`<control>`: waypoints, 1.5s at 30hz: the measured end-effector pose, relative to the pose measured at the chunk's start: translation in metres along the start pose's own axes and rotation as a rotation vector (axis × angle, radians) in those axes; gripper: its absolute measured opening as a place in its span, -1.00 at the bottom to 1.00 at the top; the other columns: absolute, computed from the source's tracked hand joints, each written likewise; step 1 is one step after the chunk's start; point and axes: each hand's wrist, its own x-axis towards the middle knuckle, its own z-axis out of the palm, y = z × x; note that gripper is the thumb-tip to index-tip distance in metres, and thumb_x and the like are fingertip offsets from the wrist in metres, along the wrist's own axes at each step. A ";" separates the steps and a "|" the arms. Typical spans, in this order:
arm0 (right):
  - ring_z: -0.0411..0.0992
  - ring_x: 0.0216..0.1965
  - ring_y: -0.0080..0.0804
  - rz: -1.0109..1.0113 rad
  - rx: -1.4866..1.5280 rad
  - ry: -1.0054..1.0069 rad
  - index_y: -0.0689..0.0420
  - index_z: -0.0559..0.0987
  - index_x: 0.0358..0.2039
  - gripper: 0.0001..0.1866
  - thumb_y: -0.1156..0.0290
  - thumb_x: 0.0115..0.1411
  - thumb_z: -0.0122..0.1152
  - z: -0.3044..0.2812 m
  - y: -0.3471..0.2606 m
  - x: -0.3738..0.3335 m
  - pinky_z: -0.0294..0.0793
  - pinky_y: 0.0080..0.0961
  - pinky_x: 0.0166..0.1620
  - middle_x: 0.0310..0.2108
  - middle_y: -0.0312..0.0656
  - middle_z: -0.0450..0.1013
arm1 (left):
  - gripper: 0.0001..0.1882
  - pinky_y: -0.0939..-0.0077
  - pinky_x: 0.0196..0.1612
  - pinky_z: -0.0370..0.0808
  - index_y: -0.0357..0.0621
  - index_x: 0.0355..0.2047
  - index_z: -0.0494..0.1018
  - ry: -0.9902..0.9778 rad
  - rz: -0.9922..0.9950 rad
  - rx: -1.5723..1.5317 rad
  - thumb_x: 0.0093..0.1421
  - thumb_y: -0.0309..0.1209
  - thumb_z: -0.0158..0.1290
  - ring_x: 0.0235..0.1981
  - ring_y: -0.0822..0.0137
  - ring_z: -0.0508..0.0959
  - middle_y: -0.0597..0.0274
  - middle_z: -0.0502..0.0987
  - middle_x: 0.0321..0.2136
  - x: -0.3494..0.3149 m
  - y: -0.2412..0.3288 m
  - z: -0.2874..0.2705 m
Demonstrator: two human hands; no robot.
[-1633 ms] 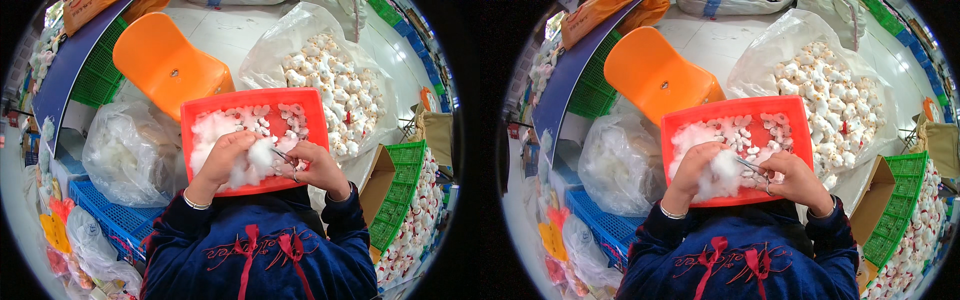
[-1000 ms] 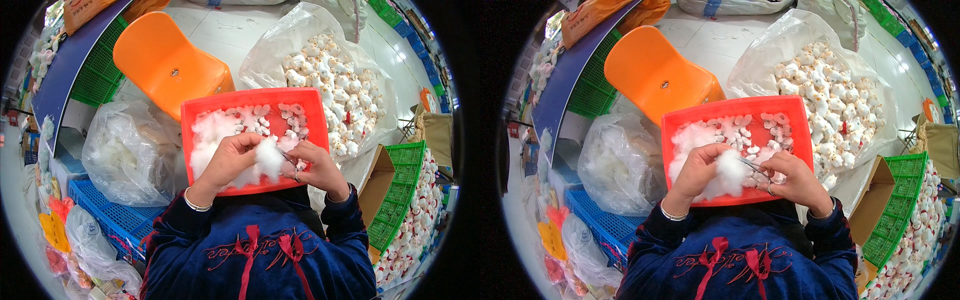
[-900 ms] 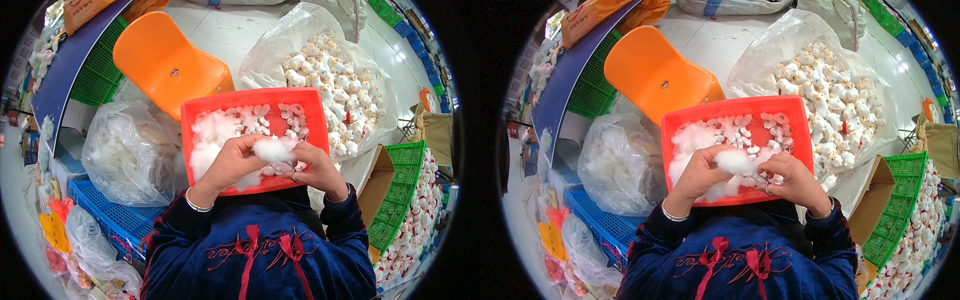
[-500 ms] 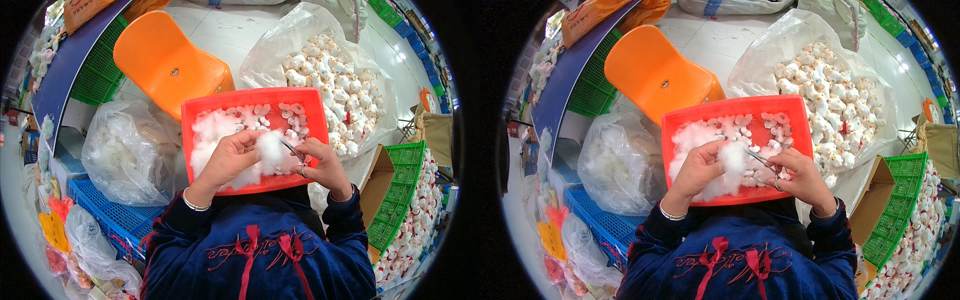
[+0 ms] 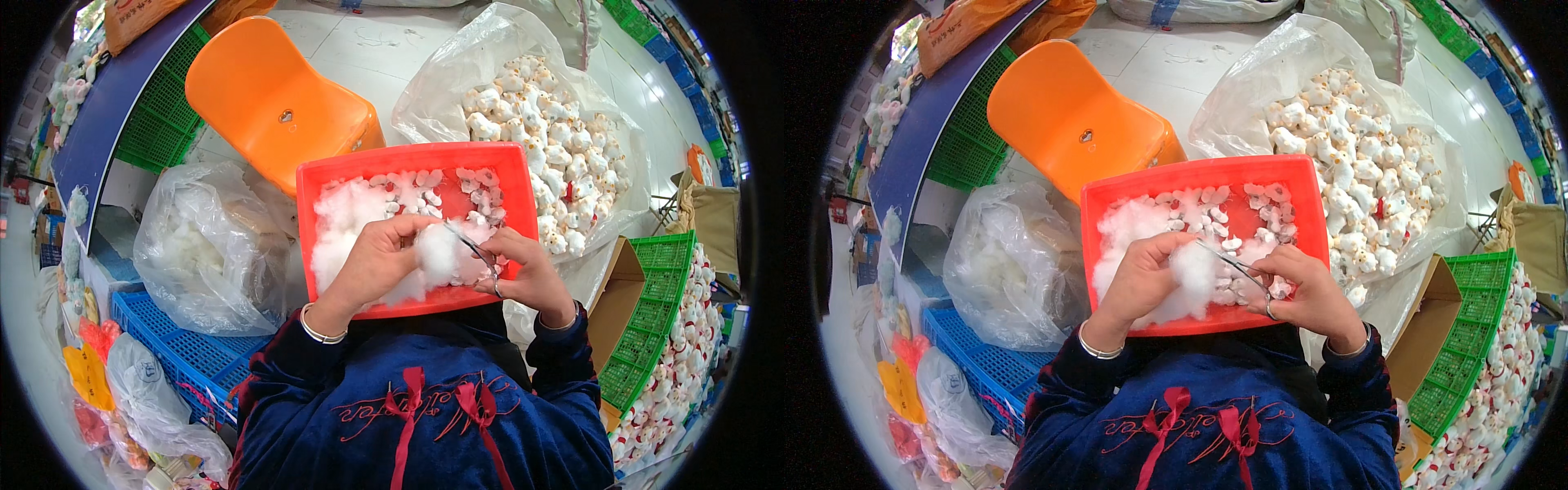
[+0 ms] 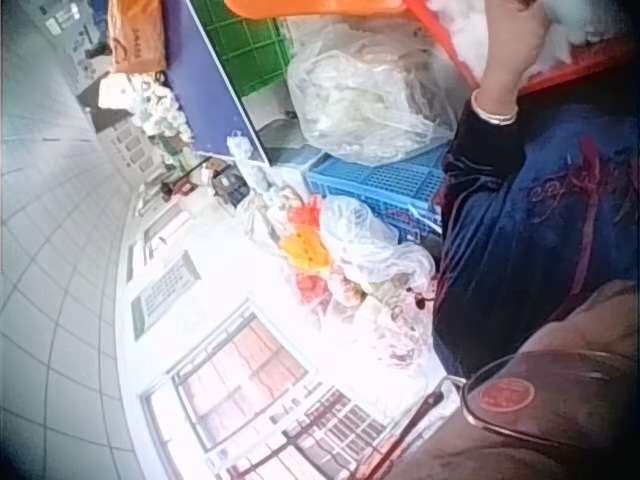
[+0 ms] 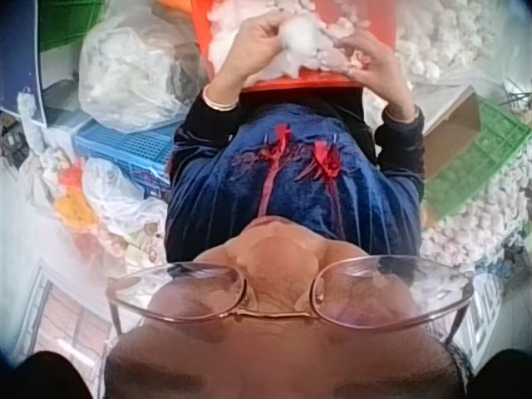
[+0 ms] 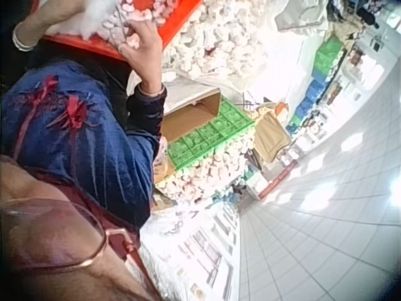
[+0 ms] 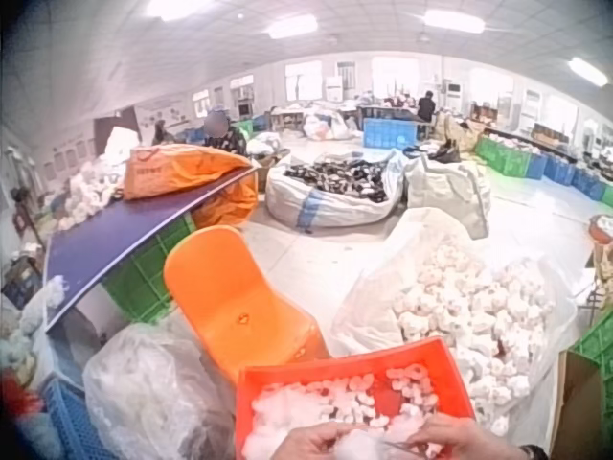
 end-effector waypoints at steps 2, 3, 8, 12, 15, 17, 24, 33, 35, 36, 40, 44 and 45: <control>0.50 -0.30 -0.35 0.003 0.027 -0.011 0.21 0.66 -0.16 -0.63 0.51 -0.02 0.54 -0.004 0.005 -0.003 0.49 -0.47 -0.22 -0.35 -0.20 0.50 | -0.73 0.54 -0.12 0.60 -0.30 -0.05 0.59 0.123 0.052 -0.018 0.24 -0.69 0.09 -0.28 0.48 0.65 0.28 0.67 -0.28 0.004 -0.002 0.002; 0.51 -0.31 -0.35 -0.008 0.016 0.018 0.21 0.66 -0.16 -0.63 0.52 -0.03 0.53 -0.006 0.009 -0.005 0.50 -0.47 -0.22 -0.35 -0.20 0.51 | -0.75 0.55 -0.14 0.59 -0.31 -0.07 0.59 0.136 0.054 0.004 0.25 -0.67 0.11 -0.30 0.48 0.64 0.26 0.67 -0.27 0.005 -0.003 -0.002; 0.50 -0.28 -0.23 0.054 -0.242 0.162 0.17 0.65 -0.18 -0.63 0.51 -0.06 0.52 -0.014 0.009 -0.008 0.49 -0.36 -0.17 -0.38 -0.19 0.50 | -0.86 0.59 -0.17 0.56 -0.32 -0.12 0.57 0.183 0.183 -0.006 0.32 -0.61 0.15 -0.31 0.50 0.61 0.22 0.66 -0.25 0.006 -0.009 -0.019; 0.44 -0.28 -0.15 -0.004 -0.399 0.158 0.13 0.64 -0.20 -0.63 0.43 -0.06 0.53 -0.015 0.004 -0.008 0.43 -0.26 -0.18 -0.40 -0.21 0.47 | -0.83 0.53 -0.07 0.58 -0.35 -0.11 0.59 0.232 0.207 -0.111 0.31 -0.62 0.13 -0.25 0.46 0.64 0.18 0.69 -0.26 0.007 -0.007 -0.012; 0.42 -0.28 -0.16 -0.045 -0.410 0.135 0.12 0.64 -0.21 -0.63 0.39 -0.06 0.55 -0.010 -0.002 -0.005 0.42 -0.27 -0.19 -0.39 -0.21 0.47 | -0.82 0.52 -0.02 0.58 -0.35 -0.08 0.62 0.228 0.154 -0.072 0.33 -0.57 0.14 -0.19 0.45 0.65 0.16 0.70 -0.21 0.007 -0.010 -0.012; 0.42 -0.28 -0.16 -0.043 -0.410 0.118 0.11 0.65 -0.22 -0.64 0.37 -0.05 0.55 -0.008 -0.005 -0.004 0.42 -0.27 -0.20 -0.39 -0.21 0.47 | -0.80 0.53 0.00 0.57 -0.34 -0.07 0.63 0.248 0.127 -0.102 0.35 -0.52 0.15 -0.19 0.46 0.65 0.16 0.70 -0.20 0.008 -0.010 -0.010; 0.43 -0.29 -0.15 -0.032 -0.378 0.105 0.11 0.66 -0.22 -0.65 0.36 -0.04 0.55 -0.002 -0.003 0.000 0.44 -0.25 -0.23 -0.40 -0.19 0.46 | -0.79 0.66 -0.13 0.51 -0.31 -0.07 0.65 0.291 0.130 -0.125 0.36 -0.44 0.20 -0.25 0.58 0.57 0.29 0.69 -0.23 0.008 -0.017 -0.002; 0.47 -0.30 -0.15 0.005 -0.355 0.104 0.12 0.69 -0.21 -0.66 0.35 -0.03 0.54 0.001 -0.001 -0.002 0.47 -0.25 -0.25 -0.42 -0.16 0.49 | -0.82 0.66 -0.16 0.50 -0.32 -0.11 0.64 0.313 0.185 -0.107 0.38 -0.47 0.17 -0.28 0.58 0.56 0.32 0.65 -0.33 0.008 -0.019 0.006; 0.48 -0.30 -0.15 0.012 -0.336 0.094 0.12 0.69 -0.21 -0.66 0.35 -0.03 0.54 0.002 -0.001 -0.002 0.47 -0.26 -0.25 -0.41 -0.16 0.50 | -0.84 0.65 -0.16 0.51 -0.32 -0.14 0.63 0.275 0.132 -0.164 0.37 -0.47 0.16 -0.29 0.56 0.57 0.30 0.65 -0.33 0.007 -0.022 0.010; 0.48 -0.30 -0.15 0.017 -0.328 0.086 0.13 0.69 -0.21 -0.66 0.35 -0.03 0.54 0.002 -0.003 -0.001 0.48 -0.26 -0.26 -0.41 -0.16 0.50 | -0.85 0.65 -0.17 0.51 -0.32 -0.15 0.62 0.254 0.105 -0.192 0.37 -0.47 0.16 -0.30 0.56 0.58 0.28 0.65 -0.34 0.007 -0.023 0.011; 0.50 -0.31 -0.15 0.053 -0.312 0.059 0.13 0.69 -0.21 -0.66 0.39 -0.04 0.52 0.000 -0.002 -0.003 0.48 -0.25 -0.26 -0.42 -0.16 0.51 | -0.85 0.61 -0.17 0.53 -0.32 -0.18 0.61 0.244 0.059 -0.112 0.36 -0.46 0.17 -0.31 0.52 0.60 0.26 0.65 -0.34 0.006 -0.017 0.005; 0.50 -0.32 -0.14 0.024 -0.331 -0.007 0.13 0.69 -0.21 -0.67 0.42 -0.05 0.49 -0.005 -0.004 -0.001 0.48 -0.23 -0.27 -0.43 -0.15 0.51 | -0.86 0.59 -0.16 0.53 -0.32 -0.19 0.61 0.144 0.040 -0.036 0.35 -0.47 0.17 -0.33 0.51 0.60 0.26 0.65 -0.35 0.005 -0.014 0.001; 0.50 -0.31 -0.14 0.030 -0.339 -0.014 0.13 0.69 -0.21 -0.67 0.43 -0.05 0.49 -0.006 -0.004 -0.001 0.48 -0.23 -0.27 -0.43 -0.15 0.50 | -0.86 0.59 -0.16 0.53 -0.32 -0.19 0.61 0.133 0.029 -0.025 0.35 -0.47 0.17 -0.33 0.51 0.60 0.26 0.65 -0.35 0.005 -0.012 0.000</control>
